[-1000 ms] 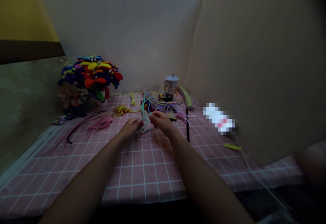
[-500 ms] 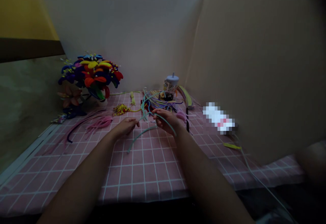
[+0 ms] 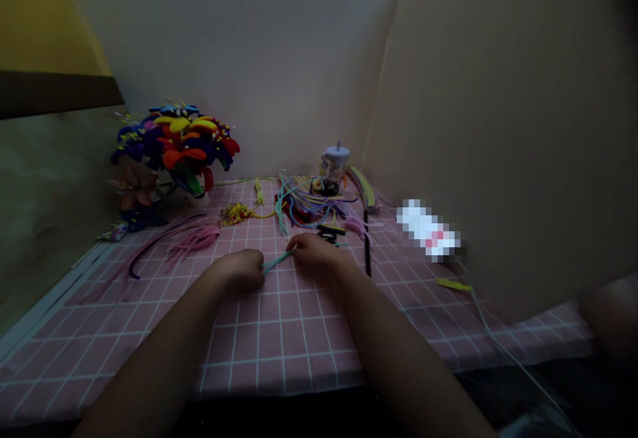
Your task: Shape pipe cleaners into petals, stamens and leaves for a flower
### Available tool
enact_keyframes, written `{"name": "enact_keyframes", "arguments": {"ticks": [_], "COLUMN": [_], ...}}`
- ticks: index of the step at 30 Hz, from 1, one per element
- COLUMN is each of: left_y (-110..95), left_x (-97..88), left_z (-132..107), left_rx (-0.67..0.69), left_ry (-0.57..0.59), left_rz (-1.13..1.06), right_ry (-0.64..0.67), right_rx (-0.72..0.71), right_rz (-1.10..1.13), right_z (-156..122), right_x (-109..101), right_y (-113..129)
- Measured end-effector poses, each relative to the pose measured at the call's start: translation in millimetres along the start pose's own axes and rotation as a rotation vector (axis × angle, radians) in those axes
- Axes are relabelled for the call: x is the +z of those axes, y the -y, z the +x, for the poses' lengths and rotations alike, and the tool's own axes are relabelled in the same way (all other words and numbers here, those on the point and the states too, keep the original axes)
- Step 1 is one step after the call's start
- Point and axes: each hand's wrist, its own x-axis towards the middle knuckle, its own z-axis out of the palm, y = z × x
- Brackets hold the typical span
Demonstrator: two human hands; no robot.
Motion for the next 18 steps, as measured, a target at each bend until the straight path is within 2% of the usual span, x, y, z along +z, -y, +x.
{"name": "enact_keyframes", "arguments": {"ticks": [2, 4, 7, 9, 13, 16, 18], "left_y": [-3.7, -8.4, -12.8, -13.6, -13.6, -12.0, -9.2], "left_x": [2.9, 1.1, -6.9, -12.2, -17.8, -18.9, -19.0], "left_z": [-1.4, -0.9, 3.2, 6.5, 9.6, 9.8, 10.8], "left_rx": [-0.034, -0.016, 0.092, 0.16, 0.23, 0.136, 0.06], "left_ry": [0.032, -0.013, -0.127, -0.133, -0.05, 0.078, 0.152], "left_rz": [0.025, 0.058, 0.09, 0.099, -0.043, -0.267, -0.398], "right_ry": [-0.002, -0.023, -0.099, -0.131, -0.108, -0.016, 0.0], "right_rx": [-0.039, -0.092, -0.228, -0.309, -0.314, -0.242, -0.208], "right_rz": [-0.055, -0.08, -0.121, -0.129, -0.098, -0.069, -0.08], "right_z": [0.4, 0.8, 2.5, 3.9, 4.7, 3.7, 2.8], "right_x": [1.1, 0.6, -1.2, -1.7, -0.7, -1.4, -3.1], "right_y": [0.5, 1.0, 0.8, 0.3, -1.0, -3.7, -5.6]}}
